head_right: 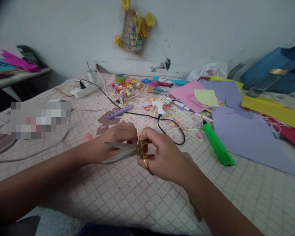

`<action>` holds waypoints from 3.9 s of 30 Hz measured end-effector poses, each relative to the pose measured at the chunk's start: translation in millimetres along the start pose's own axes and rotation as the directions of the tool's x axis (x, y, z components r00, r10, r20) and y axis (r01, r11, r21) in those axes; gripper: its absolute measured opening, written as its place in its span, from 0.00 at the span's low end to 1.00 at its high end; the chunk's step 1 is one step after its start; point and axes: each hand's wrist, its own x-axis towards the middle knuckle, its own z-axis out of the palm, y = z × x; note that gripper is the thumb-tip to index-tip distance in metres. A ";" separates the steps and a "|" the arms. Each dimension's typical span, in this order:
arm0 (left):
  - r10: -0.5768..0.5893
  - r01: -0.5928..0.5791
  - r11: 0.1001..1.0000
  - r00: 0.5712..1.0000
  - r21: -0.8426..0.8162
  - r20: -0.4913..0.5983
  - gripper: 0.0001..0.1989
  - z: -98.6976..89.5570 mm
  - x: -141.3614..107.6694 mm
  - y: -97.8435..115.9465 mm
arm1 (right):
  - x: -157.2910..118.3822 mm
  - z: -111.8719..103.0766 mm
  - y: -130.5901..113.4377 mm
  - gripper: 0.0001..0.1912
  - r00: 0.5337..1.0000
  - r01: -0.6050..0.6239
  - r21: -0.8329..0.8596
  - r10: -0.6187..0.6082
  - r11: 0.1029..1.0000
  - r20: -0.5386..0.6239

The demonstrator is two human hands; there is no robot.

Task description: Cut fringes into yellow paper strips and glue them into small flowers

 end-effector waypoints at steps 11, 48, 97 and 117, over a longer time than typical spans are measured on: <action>-0.427 0.368 0.900 0.854 -0.234 -0.299 0.12 -3.1 3.9 -23.7 | -5.9 -2.5 1.6 0.16 0.996 -0.040 0.214 0.056 0.976 -0.068; -0.021 0.026 0.989 0.999 0.145 -0.035 0.04 -11.0 0.6 -10.0 | -3.7 0.2 0.5 0.10 0.999 -0.012 0.141 0.017 0.990 -0.034; 0.254 -0.188 0.963 0.877 0.195 -0.408 0.05 6.9 -2.0 -5.1 | -3.5 5.0 2.8 0.13 0.968 -0.016 0.548 0.151 0.836 -0.201; 0.201 -0.169 0.978 0.911 0.119 -0.359 0.06 9.1 -1.7 -7.0 | -3.7 4.5 1.5 0.10 0.964 -0.054 0.496 0.175 0.867 -0.200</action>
